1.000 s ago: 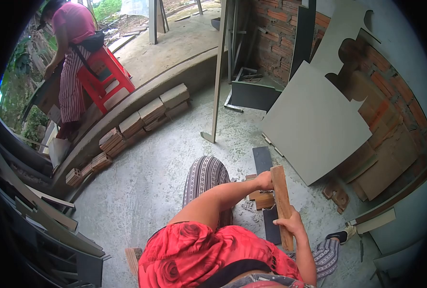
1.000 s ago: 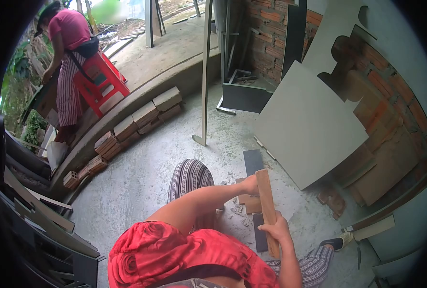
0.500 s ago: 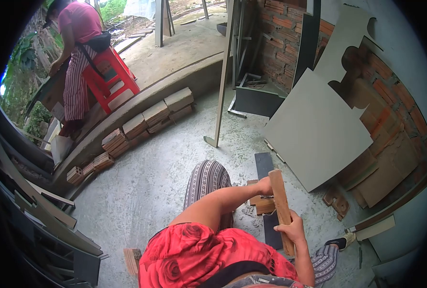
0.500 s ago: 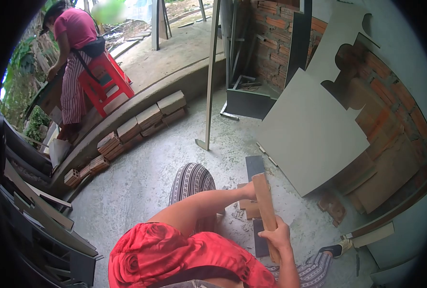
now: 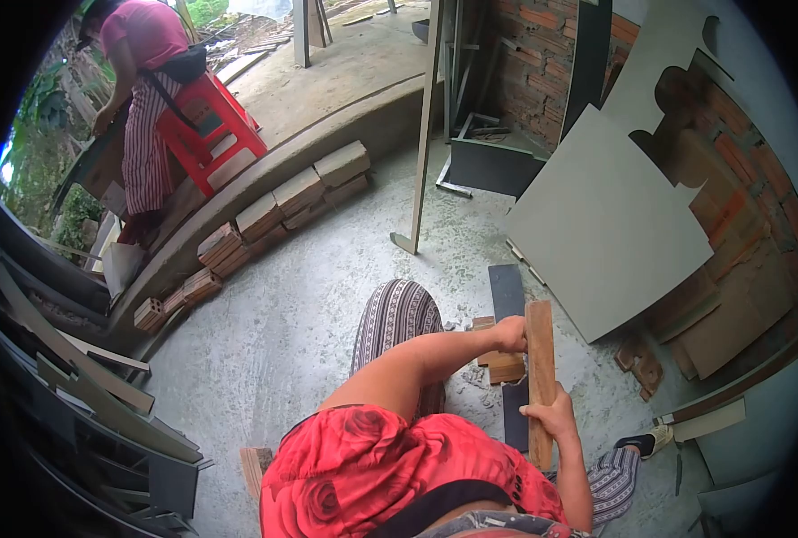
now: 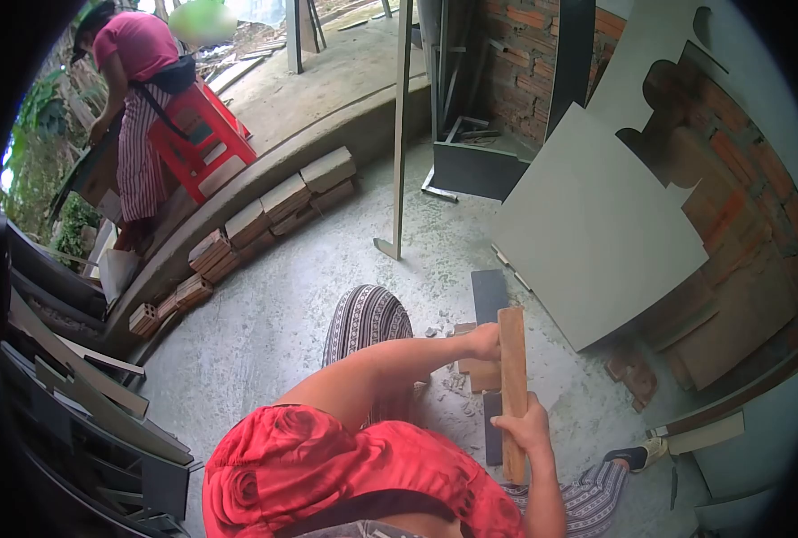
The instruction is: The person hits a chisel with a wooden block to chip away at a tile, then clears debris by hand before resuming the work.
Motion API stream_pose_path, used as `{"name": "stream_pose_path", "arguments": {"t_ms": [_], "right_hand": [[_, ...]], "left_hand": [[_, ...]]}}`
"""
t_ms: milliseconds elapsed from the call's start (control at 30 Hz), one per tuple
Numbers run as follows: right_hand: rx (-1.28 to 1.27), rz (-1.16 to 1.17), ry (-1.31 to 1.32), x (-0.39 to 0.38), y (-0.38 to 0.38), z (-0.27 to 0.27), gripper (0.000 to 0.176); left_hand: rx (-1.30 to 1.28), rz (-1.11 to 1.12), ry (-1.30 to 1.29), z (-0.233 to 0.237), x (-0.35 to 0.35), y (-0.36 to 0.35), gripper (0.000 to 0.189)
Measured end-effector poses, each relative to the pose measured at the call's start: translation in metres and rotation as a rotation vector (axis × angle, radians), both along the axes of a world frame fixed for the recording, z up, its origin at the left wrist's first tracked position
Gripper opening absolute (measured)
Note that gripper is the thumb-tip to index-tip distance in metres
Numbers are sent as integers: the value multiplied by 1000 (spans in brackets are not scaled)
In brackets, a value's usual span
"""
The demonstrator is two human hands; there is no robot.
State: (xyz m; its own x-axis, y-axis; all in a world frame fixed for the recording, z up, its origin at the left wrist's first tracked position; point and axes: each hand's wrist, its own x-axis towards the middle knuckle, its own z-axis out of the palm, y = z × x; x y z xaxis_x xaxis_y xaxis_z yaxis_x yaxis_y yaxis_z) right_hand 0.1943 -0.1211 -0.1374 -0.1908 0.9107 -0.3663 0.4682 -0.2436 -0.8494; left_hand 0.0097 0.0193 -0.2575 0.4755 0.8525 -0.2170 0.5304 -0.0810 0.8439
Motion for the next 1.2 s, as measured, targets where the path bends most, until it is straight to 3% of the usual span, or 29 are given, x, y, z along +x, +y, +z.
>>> {"name": "stream_pose_path", "arguments": {"t_ms": [100,233,267,300,400,467,567,667,800,867,967,1067,1200], "right_hand": [[60,64,-170,-6,0,1,59],[33,113,-233,-10,0,2,58],[-41,83,-74,-10,-1,-6,58],[-114,52,85,-11,-2,-5,58],[-63,74,8,-13,-4,9,56],[-48,76,17,-10,-5,8,55],[-8,96,57,-14,-3,20,56],[-13,110,117,-14,-2,23,61],[-20,112,90,-16,3,32,64],[-8,87,104,-14,3,31,64],[65,30,174,-15,3,38,62],[125,-29,239,-15,6,46,58],[-10,-64,157,-9,12,29,51]], "left_hand": [[177,-68,98,-32,2,8,33],[332,-64,-237,-28,-12,3,42],[376,-89,-333,-29,-13,2,44],[378,-93,-334,-29,-12,0,44],[376,-40,-350,-29,-8,-2,41],[271,-180,-266,-27,-6,5,38],[209,-204,-179,-21,-5,8,32],[91,-200,-285,-46,-1,14,29],[161,-110,-282,-28,-7,2,29],[387,-89,-85,-36,-5,3,32],[171,-56,69,-9,-4,0,34],[37,-29,-30,28,-10,-9,35],[139,5,-77,29,-11,-12,28]]}}
